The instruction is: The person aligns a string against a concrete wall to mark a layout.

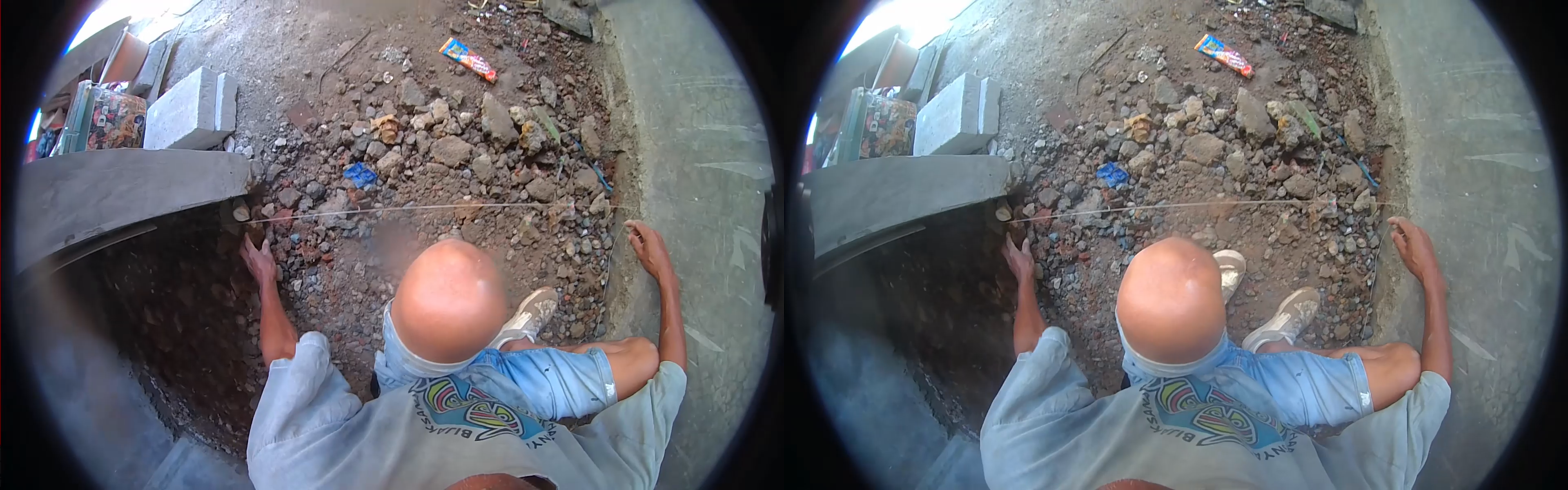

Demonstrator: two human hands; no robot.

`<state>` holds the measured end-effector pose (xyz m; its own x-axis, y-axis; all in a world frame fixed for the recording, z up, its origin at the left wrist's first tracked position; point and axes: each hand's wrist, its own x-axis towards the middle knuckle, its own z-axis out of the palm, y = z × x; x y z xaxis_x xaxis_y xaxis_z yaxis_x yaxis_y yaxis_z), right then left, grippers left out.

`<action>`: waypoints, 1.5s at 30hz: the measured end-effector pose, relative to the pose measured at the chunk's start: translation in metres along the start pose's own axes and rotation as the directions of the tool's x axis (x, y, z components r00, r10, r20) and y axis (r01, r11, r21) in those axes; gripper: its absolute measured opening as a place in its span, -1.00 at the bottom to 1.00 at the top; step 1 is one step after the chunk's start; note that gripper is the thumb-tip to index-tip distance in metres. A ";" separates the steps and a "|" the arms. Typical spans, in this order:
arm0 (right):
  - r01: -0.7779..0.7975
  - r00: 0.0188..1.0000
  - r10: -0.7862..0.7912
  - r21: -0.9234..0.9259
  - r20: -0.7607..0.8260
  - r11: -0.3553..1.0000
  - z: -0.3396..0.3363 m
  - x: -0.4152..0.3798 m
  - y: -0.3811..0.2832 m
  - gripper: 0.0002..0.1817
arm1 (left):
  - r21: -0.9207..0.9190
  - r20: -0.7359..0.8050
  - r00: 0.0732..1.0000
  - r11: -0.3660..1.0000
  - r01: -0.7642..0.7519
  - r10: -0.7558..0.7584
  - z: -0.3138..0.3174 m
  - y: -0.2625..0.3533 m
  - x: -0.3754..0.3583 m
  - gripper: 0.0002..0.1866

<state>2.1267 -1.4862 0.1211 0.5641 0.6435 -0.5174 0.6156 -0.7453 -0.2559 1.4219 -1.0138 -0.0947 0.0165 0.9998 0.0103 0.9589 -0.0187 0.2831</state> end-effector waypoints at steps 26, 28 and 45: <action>-0.160 0.983 0.163 -0.039 0.083 0.986 -0.004 -0.023 0.006 -0.68 | -0.478 -0.191 0.870 0.817 0.322 -0.455 -0.016 0.024 -0.034 -0.58; -0.141 0.985 0.144 -0.037 0.099 0.989 -0.001 -0.012 0.006 -0.69 | -0.709 0.058 0.820 0.554 0.436 -0.570 -0.019 0.021 -0.078 -0.58; 0.156 0.986 -0.158 0.036 0.049 0.987 0.006 0.009 -0.014 -0.67 | -0.416 -0.439 0.698 0.560 -0.716 0.566 -0.271 0.431 0.029 -0.49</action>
<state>2.1203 -1.4709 0.1149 0.4320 0.7440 -0.5097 0.6760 -0.6413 -0.3630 1.7590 -0.9943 0.2879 0.4298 0.6850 0.5882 0.4076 -0.7285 0.5506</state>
